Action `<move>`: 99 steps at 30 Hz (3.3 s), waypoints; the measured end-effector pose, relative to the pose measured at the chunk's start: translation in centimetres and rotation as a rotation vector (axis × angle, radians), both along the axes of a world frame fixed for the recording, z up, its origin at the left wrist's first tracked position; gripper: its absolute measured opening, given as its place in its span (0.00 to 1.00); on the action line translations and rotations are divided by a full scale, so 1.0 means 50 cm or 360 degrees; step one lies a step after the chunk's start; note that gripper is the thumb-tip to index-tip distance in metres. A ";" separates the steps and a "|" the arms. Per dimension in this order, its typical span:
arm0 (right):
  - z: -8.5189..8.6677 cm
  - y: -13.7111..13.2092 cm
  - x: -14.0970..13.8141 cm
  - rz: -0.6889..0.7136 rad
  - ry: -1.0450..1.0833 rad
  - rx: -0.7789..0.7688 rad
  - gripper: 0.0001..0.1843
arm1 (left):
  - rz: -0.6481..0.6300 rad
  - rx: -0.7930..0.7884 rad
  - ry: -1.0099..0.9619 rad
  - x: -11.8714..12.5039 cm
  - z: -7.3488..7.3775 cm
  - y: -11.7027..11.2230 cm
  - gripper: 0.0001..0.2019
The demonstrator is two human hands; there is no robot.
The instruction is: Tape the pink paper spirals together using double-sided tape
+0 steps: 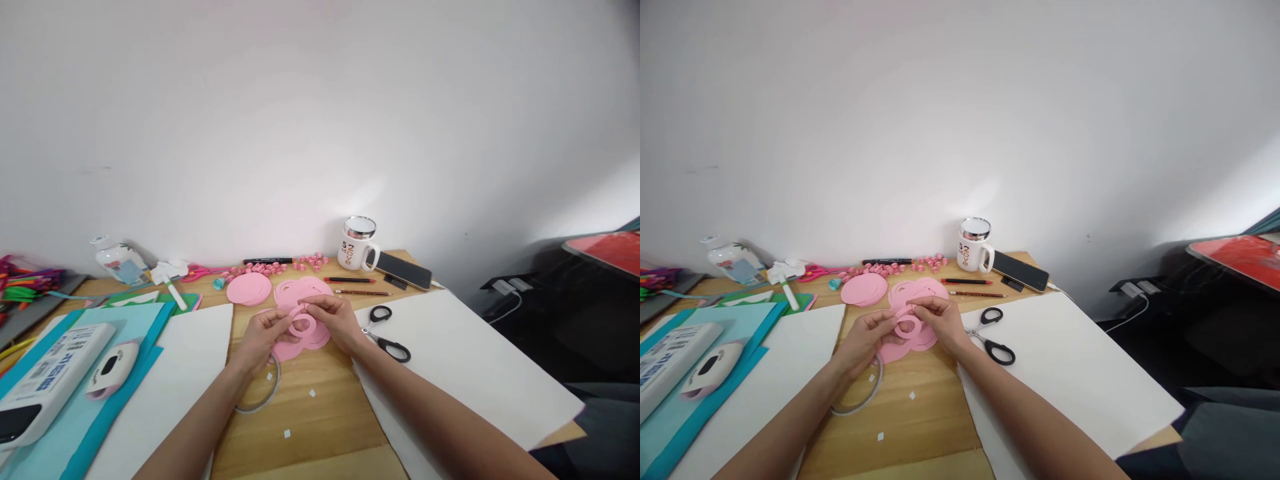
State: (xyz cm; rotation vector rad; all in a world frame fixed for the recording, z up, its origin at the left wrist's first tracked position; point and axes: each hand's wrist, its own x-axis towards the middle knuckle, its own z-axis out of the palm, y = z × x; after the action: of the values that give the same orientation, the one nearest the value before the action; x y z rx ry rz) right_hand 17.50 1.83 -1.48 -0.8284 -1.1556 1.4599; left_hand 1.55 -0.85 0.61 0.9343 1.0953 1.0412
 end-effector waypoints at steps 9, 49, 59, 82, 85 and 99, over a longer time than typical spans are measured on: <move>-0.002 0.002 0.002 -0.0101 0.0044 -0.0004 0.11 | -0.0017 0.0028 0.0003 0.003 0.005 -0.003 0.14; 0.004 -0.004 0.001 -0.0054 -0.0010 -0.0039 0.12 | -0.0205 0.0148 -0.0010 -0.008 -0.013 0.000 0.18; 0.001 -0.001 0.000 0.0011 -0.0075 0.0028 0.12 | -0.0136 0.0108 -0.0001 -0.005 -0.009 0.000 0.19; -0.006 -0.003 0.000 0.0054 -0.0001 0.0026 0.11 | -0.0155 0.0191 0.0067 -0.004 -0.008 -0.002 0.14; -0.003 -0.003 0.000 0.0097 0.0032 0.0015 0.11 | -0.0190 0.0201 0.0043 -0.004 -0.008 -0.002 0.14; -0.012 -0.006 -0.003 0.0127 -0.0018 0.0056 0.13 | -0.0199 0.0198 0.0061 -0.004 -0.005 -0.003 0.11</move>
State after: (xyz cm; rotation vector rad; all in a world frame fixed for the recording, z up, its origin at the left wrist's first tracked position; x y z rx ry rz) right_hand 17.34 1.52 -2.09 -0.7748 -1.2319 1.4971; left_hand 1.37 -0.99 0.34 1.1122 0.9988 1.0003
